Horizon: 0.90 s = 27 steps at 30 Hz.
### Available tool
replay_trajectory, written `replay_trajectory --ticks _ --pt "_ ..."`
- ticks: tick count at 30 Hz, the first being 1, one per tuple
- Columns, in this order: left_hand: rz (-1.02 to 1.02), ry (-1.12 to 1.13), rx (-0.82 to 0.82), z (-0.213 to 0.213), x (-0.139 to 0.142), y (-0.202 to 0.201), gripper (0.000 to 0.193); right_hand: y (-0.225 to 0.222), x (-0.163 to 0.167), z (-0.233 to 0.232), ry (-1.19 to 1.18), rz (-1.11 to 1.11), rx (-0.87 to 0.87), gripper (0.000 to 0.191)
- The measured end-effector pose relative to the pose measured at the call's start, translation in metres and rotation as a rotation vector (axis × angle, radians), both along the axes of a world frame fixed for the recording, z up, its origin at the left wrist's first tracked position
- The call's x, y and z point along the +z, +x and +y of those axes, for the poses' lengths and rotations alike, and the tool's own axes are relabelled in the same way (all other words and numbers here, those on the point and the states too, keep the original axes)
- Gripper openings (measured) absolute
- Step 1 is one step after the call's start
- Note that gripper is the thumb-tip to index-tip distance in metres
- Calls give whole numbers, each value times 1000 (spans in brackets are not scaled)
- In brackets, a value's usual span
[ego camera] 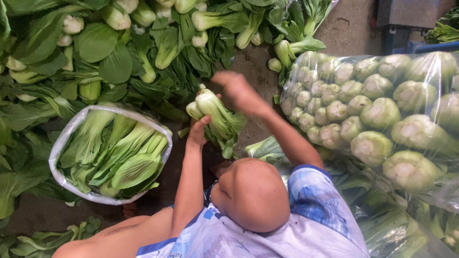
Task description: The person sits on the floor and sorts bok choy by hand, picking up individual heads from a large pile and placing them into a clear plastic bag. The person repeatedly reaches for vegetables, inspects them, and arranges them inside the bag.
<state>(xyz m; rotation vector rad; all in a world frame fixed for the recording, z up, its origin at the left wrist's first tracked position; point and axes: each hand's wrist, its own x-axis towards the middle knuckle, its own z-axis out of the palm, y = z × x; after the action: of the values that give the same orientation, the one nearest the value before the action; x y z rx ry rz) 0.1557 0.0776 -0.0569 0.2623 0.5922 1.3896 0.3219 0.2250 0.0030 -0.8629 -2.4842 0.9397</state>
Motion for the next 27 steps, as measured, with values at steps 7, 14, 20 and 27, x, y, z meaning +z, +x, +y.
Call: replay_trajectory --ticks 7,14,20,27 --pt "-12 8 -57 0 -5 -6 106 106 -16 96 237 -435 -903 87" --pt "-30 8 -85 -1 -1 -15 114 124 -18 92 329 -425 -793 65" --pt "-128 -29 -50 -4 10 -20 114 135 -21 83 410 -332 -724 55" --pt "26 -46 -37 -2 16 -24 117 151 -6 97 -161 416 -986 49"
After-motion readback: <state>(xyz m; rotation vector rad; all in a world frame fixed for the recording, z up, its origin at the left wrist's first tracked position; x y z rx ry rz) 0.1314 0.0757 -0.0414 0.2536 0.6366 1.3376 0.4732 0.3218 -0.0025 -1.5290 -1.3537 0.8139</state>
